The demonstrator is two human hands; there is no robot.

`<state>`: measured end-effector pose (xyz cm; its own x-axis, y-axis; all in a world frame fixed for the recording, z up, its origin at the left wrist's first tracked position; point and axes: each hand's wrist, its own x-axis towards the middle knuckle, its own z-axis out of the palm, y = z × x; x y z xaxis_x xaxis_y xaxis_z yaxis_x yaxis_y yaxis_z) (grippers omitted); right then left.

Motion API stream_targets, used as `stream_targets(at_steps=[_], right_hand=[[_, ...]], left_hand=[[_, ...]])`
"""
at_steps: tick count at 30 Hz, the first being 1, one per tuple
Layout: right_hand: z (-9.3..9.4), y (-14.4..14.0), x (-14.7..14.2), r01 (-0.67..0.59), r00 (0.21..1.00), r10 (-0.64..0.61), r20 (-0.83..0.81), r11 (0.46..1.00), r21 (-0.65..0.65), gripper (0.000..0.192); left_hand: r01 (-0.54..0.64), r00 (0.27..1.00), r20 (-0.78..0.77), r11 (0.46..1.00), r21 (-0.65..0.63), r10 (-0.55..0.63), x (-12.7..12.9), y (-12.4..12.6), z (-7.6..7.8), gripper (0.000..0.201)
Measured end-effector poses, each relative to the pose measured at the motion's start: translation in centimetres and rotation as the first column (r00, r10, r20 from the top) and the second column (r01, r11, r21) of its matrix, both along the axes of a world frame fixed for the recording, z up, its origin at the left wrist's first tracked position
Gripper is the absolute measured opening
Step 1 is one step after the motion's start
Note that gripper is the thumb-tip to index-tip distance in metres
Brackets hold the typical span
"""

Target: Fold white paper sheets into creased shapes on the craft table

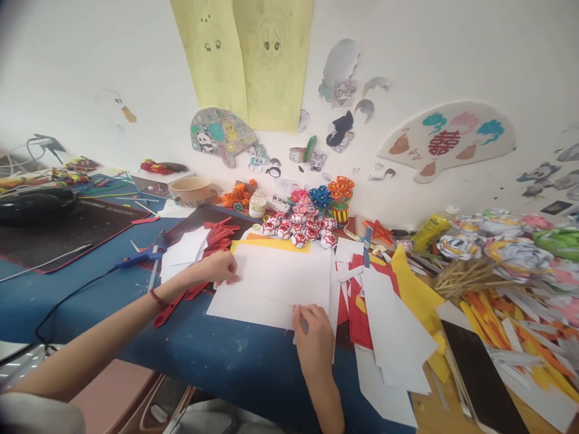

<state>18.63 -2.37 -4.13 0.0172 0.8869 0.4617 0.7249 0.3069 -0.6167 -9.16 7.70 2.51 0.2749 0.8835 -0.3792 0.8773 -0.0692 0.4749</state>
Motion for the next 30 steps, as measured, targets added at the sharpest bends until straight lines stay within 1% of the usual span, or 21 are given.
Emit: stream_targets(at_steps=[1, 2, 3, 4, 5, 6, 7, 8, 9, 10, 11, 13, 14, 16, 17, 19, 22, 24, 28, 30], right_hand=[[0.3, 0.2, 0.3, -0.027, 0.999, 0.026, -0.034, 1.0, -0.016, 0.037], [0.7, 0.6, 0.6, -0.04, 0.997, 0.038, -0.065, 0.999, -0.033, 0.035], [1.2, 1.0, 0.8, -0.039, 0.995, 0.033, -0.089, 0.997, -0.061, 0.033], [1.6, 1.5, 0.9, -0.035, 0.994, 0.024, -0.105, 0.994, -0.108, 0.032], [2.0, 2.1, 1.0, -0.039, 0.993, 0.018, -0.117, 0.983, -0.182, 0.031], [2.3, 2.8, 0.9, -0.075, 0.991, 0.038, -0.13, 0.955, -0.286, 0.03], [2.6, 3.6, 0.7, -0.15, 0.983, 0.092, -0.159, 0.901, -0.408, 0.031], [2.8, 4.4, 0.5, -0.237, 0.967, 0.15, -0.203, 0.819, -0.523, 0.032], [2.9, 5.3, 0.2, -0.319, 0.946, 0.204, -0.253, 0.726, -0.609, 0.031], [3.0, 6.1, -0.1, -0.375, 0.927, 0.238, -0.291, 0.651, -0.66, 0.029], [3.1, 6.9, -0.4, -0.396, 0.918, 0.252, -0.306, 0.589, -0.704, 0.028], [3.1, 8.4, -0.8, -0.409, 0.909, 0.281, -0.306, 0.477, -0.778, 0.026], [3.1, 8.9, -0.9, -0.411, 0.905, 0.296, -0.305, 0.429, -0.804, 0.026], [3.1, 9.8, -1.1, -0.421, 0.892, 0.324, -0.314, 0.346, -0.839, 0.027], [3.0, 10.1, -1.2, -0.424, 0.887, 0.334, -0.318, 0.32, -0.847, 0.027], [3.0, 10.5, -1.7, -0.42, 0.883, 0.349, -0.313, 0.292, -0.859, 0.027], [3.0, 10.8, -3.2, -0.412, 0.881, 0.365, -0.3, 0.283, -0.866, 0.026], [3.0, 10.9, -4.6, -0.425, 0.873, 0.375, -0.311, 0.275, -0.862, 0.025], [3.0, 11.2, -7.4, -0.478, 0.85, 0.39, -0.355, 0.285, -0.831, 0.022], [2.8, 11.4, -8.2, -0.488, 0.845, 0.395, -0.361, 0.291, -0.823, 0.02]], left_hand=[[0.001, 1.0, -0.007, 0.995, 0.097, 0.0, 0.6, -0.3, 0.1, 0.027], [0.018, 1.0, -0.013, 0.977, 0.212, -0.015, 1.3, -0.6, 0.0, 0.028], [0.037, 0.999, -0.025, 0.946, 0.321, -0.031, 2.1, -0.8, -0.2, 0.027], [0.056, 0.998, -0.038, 0.916, 0.398, -0.045, 3.0, -1.0, -0.4, 0.026], [0.086, 0.996, -0.043, 0.894, 0.439, -0.075, 3.9, -1.1, -0.7, 0.025], [0.106, 0.994, -0.037, 0.876, 0.47, -0.1, 4.7, -1.1, -1.1, 0.025], [0.129, 0.991, -0.024, 0.863, 0.488, -0.135, 5.3, -1.0, -1.5, 0.026], [0.146, 0.986, -0.006, 0.851, 0.505, -0.166, 5.8, -0.7, -2.0, 0.026], [0.154, 0.982, 0.015, 0.839, 0.522, -0.189, 6.2, -0.5, -2.5, 0.027], [0.155, 0.978, 0.032, 0.829, 0.537, -0.204, 6.4, -0.2, -3.0, 0.028], [0.149, 0.977, 0.045, 0.822, 0.55, -0.207, 6.5, 0.0, -3.4, 0.028], [0.113, 0.981, 0.069, 0.817, 0.566, -0.183, 6.5, 0.4, -4.4, 0.029], [0.093, 0.982, 0.084, 0.817, 0.569, -0.171, 6.5, 0.5, -4.8, 0.029], [0.063, 0.979, 0.122, 0.815, 0.577, -0.162, 6.4, 0.6, -5.4, 0.029], [0.053, 0.976, 0.143, 0.812, 0.581, -0.167, 6.3, 0.6, -5.6, 0.029], [0.04, 0.966, 0.184, 0.811, 0.584, -0.18, 6.1, 0.7, -6.0, 0.028], [0.005, 0.947, 0.263, 0.826, 0.564, -0.185, 5.8, 1.0, -6.2, 0.028], [-0.02, 0.926, 0.328, 0.846, 0.533, -0.185, 5.6, 1.2, -6.3, 0.028], [-0.062, 0.87, 0.462, 0.891, 0.449, -0.172, 5.2, 1.5, -6.3, 0.028], [-0.088, 0.857, 0.493, 0.9, 0.427, -0.15, 5.1, 1.6, -6.2, 0.027]])
